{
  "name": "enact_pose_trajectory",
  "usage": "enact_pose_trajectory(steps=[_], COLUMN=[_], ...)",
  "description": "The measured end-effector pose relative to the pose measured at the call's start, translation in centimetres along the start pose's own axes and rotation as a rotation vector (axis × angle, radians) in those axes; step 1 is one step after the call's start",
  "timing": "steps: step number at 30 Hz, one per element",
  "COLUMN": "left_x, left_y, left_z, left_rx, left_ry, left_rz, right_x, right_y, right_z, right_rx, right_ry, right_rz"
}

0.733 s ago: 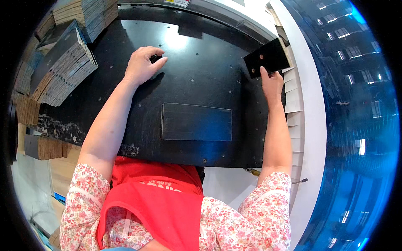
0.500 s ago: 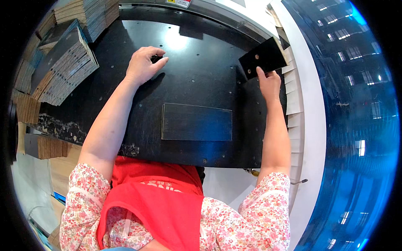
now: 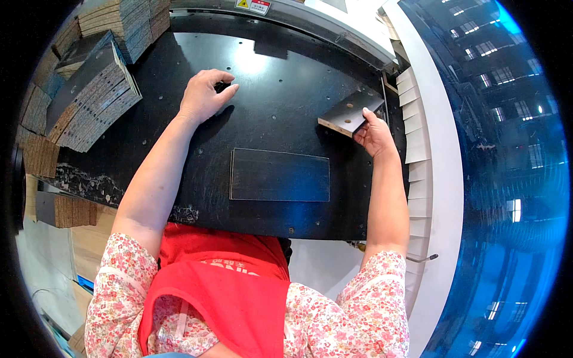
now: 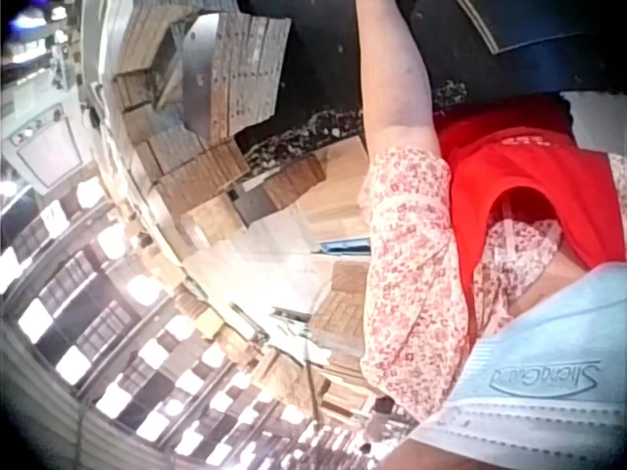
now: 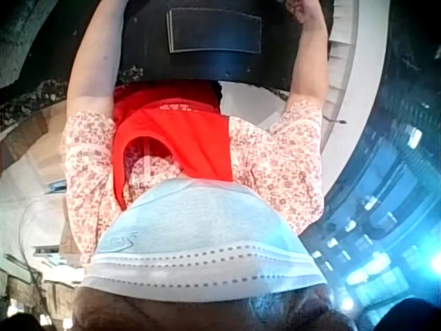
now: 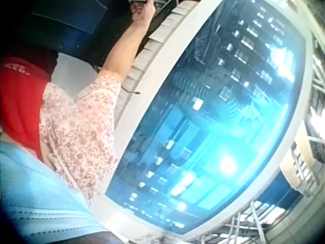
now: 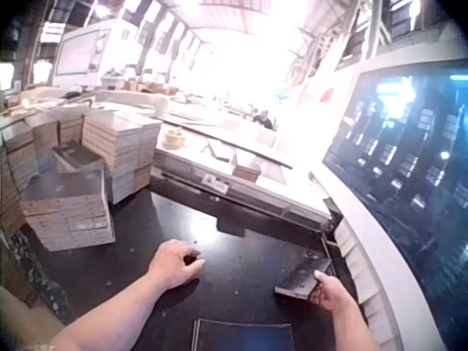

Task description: The person processes dark wood panels by picking them up from a stack, applying tape to the edges using a bench-mounted guide, rubbing the surfaces with a wooden block, and placing them into new stacks on a black work surface.

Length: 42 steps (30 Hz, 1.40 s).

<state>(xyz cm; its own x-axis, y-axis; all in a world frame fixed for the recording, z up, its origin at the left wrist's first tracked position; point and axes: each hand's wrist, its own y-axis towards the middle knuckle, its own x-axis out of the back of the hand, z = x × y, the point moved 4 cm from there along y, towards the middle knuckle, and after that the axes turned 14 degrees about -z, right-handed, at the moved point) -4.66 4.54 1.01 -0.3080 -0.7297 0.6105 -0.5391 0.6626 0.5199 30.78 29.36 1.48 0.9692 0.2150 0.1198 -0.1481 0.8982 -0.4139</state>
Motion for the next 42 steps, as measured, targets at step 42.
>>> enact_pose_trajectory(steps=[42], left_x=[0.3], left_y=[0.0], left_z=[0.2], left_rx=[0.063], left_ry=[-0.050], left_rz=[0.002], right_x=[-6.4], right_y=[-5.0], right_z=[3.1], right_rx=[1.322], right_ry=[-1.940], right_rz=[-0.343])
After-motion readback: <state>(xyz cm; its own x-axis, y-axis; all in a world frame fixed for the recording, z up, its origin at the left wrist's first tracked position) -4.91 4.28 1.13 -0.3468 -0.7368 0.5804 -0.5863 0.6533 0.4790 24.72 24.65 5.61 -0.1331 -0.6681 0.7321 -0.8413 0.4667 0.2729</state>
